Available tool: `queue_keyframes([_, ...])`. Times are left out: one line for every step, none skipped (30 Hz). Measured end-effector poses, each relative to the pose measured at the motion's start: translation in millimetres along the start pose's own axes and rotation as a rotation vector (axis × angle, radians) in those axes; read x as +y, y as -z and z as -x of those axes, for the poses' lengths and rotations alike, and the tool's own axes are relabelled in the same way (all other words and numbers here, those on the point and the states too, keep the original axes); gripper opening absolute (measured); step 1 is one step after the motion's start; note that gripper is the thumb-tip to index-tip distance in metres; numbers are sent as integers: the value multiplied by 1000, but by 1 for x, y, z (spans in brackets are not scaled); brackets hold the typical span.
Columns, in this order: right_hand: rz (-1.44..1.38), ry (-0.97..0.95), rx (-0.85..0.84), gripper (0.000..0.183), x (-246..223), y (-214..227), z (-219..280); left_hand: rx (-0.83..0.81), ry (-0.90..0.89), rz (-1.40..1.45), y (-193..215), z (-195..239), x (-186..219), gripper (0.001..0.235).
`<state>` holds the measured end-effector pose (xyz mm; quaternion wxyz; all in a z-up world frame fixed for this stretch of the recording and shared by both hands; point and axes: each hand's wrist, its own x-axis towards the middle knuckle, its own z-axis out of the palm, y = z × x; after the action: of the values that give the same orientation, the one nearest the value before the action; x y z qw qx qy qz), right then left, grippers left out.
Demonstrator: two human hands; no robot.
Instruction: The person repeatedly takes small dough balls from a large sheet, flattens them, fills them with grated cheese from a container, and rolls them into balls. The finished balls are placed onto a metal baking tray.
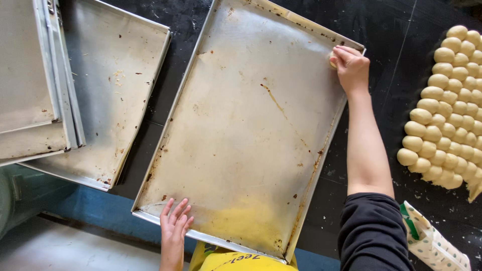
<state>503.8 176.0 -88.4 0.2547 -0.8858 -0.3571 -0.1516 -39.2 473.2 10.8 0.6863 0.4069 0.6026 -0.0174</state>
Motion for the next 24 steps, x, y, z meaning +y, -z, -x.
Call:
queue_keyframes([4,-5,1,24,2,-2,1,-4,0,-5,0,-3,-4,61])
queue_keyframes([-23,-36,-3,27,3,-3,2,-14,-18,-7,1,-5,-8,59])
queue_keyframes([-51,-70,-6,30,4,-4,6,-23,-37,-12,3,-6,-11,56])
queue_keyframes([-48,-78,-2,30,-2,4,12,-27,-38,-21,9,-10,-23,56])
queue_keyframes([-134,-120,142,39,-7,13,17,-22,-128,-60,13,-17,-34,56])
queue_keyframes([-219,-160,288,55,-11,24,22,-18,-218,-98,17,-22,-45,56])
queue_keyframes([-203,-172,298,55,-20,39,47,-35,-220,-112,16,-20,-47,56])
queue_keyframes([-206,-257,411,37,-29,55,72,-4,-285,-169,14,-18,-51,59])
queue_keyframes([-198,-347,533,27,-37,73,101,15,-355,-233,11,-18,-52,63])
queue_keyframes([-172,-365,553,27,-45,90,141,-16,-361,-254,6,-19,-58,63])
queue_keyframes([63,-373,536,25,-54,106,179,-44,-373,-185,0,-21,-63,62])
queue_keyframes([296,-383,509,23,-65,120,217,-74,-382,-116,-7,-24,-68,61])
queue_keyframes([321,-402,526,23,-57,135,246,-104,-388,-135,-19,-17,-65,61])
queue_keyframes([420,-497,506,25,-50,148,276,-143,-391,-120,-32,-11,-63,57])
queue_keyframes([515,-597,478,28,-46,161,309,-178,-388,-109,-42,-2,-63,54])
queue_keyframes([537,-621,488,28,-30,177,328,-204,-387,-130,-49,1,-66,54])
queue_keyframes([494,-682,462,36,-12,193,348,-257,-417,-164,-56,3,-71,54])
queue_keyframes([450,-743,438,45,4,209,368,-311,-447,-198,-62,6,-75,55])
queue_keyframes([462,-756,449,45,21,229,383,-328,-449,-208,-68,12,-80,55])
queue_keyframes([399,-913,361,50,37,249,399,-334,-460,-230,-73,18,-84,54])
queue_keyframes([322,-1059,269,57,56,267,411,-331,-474,-249,-78,25,-88,53])
queue_keyframes([324,-1066,279,57,53,280,414,-340,-480,-256,-84,33,-93,53])
queue_keyframes([228,-1084,156,61,54,294,413,-326,-475,-255,-90,41,-100,52])
queue_keyframes([132,-1096,33,65,56,308,411,-312,-470,-255,-97,49,-107,50])
